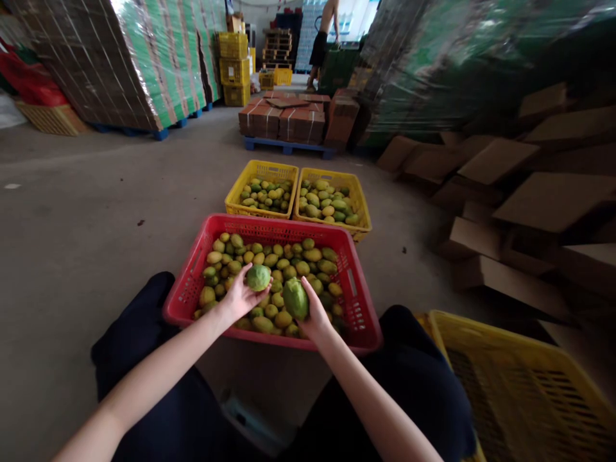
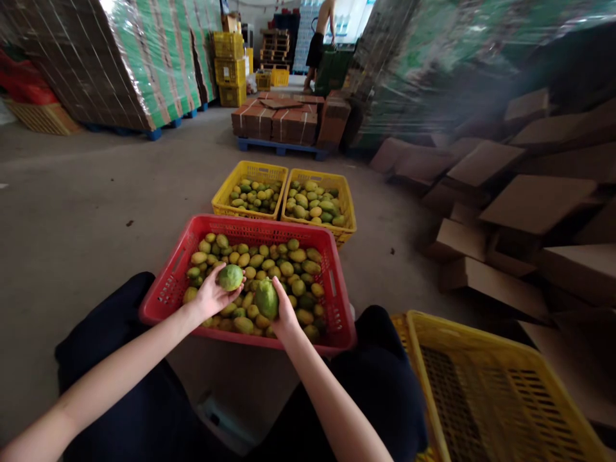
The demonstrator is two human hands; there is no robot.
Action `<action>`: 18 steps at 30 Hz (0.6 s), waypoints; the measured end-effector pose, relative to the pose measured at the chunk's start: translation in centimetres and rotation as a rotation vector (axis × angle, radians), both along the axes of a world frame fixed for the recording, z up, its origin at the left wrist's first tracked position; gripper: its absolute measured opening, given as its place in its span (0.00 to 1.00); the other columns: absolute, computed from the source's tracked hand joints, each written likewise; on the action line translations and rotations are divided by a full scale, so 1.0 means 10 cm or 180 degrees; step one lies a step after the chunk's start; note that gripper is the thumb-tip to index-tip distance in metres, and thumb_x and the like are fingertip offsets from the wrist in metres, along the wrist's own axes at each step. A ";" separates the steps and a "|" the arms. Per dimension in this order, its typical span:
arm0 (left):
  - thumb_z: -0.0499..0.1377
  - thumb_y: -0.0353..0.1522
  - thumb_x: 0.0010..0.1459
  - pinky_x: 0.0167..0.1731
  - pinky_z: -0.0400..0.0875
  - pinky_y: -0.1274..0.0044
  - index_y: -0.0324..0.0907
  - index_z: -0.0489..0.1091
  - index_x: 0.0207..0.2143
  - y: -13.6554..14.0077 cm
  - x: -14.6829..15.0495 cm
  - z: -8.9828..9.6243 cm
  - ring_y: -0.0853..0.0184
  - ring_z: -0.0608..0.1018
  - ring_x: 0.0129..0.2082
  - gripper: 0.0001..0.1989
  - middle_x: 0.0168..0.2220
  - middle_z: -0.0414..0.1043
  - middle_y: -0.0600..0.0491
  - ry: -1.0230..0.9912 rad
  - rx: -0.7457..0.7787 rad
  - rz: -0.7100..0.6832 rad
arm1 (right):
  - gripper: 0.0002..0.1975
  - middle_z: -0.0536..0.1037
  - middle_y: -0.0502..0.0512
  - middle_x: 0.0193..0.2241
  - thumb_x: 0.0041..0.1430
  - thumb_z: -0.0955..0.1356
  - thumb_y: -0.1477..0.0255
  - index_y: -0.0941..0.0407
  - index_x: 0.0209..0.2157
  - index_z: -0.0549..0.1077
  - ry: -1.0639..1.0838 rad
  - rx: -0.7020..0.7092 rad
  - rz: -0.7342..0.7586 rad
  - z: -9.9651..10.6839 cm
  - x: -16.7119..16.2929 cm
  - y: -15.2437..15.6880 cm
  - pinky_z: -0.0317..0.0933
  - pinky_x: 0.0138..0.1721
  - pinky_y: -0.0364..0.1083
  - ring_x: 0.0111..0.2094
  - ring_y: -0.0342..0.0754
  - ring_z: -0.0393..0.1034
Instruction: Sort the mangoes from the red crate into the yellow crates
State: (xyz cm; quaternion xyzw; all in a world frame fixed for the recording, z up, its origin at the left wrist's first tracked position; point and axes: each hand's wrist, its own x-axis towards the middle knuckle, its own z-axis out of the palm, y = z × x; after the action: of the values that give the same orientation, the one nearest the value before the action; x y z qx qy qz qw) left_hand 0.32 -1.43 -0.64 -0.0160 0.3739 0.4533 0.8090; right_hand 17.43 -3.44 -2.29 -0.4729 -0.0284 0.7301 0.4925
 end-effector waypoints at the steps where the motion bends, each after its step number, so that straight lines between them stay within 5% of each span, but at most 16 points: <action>1: 0.51 0.36 0.62 0.28 0.77 0.75 0.32 0.70 0.39 0.00 0.00 -0.01 0.64 0.79 0.28 0.15 0.30 0.77 0.44 0.0017 0.0039 0.0020 | 0.10 0.79 0.50 0.21 0.56 0.68 0.65 0.57 0.29 0.75 -0.0085 0.0034 -0.0019 -0.02 0.00 0.00 0.68 0.23 0.41 0.23 0.45 0.75; 7: 0.50 0.34 0.63 0.36 0.77 0.70 0.33 0.67 0.46 0.00 0.03 0.00 0.59 0.80 0.38 0.15 0.35 0.77 0.43 -0.0004 0.0117 -0.0049 | 0.15 0.78 0.52 0.20 0.57 0.67 0.60 0.58 0.29 0.74 -0.0430 0.0083 0.0088 -0.05 -0.03 -0.01 0.68 0.24 0.42 0.23 0.46 0.75; 18: 0.46 0.36 0.65 0.31 0.77 0.71 0.34 0.68 0.43 0.03 0.02 -0.06 0.63 0.79 0.30 0.17 0.28 0.76 0.47 -0.0019 -0.0098 0.0334 | 0.18 0.76 0.52 0.18 0.62 0.62 0.60 0.59 0.27 0.72 -0.0046 -0.0231 0.0041 0.02 -0.02 -0.01 0.69 0.25 0.44 0.21 0.46 0.73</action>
State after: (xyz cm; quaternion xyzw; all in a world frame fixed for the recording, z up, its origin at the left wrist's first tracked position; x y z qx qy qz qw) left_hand 0.47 -1.12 -1.27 -0.0494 0.3771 0.4892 0.7849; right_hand 17.26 -3.53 -2.04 -0.4956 -0.0084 0.7303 0.4700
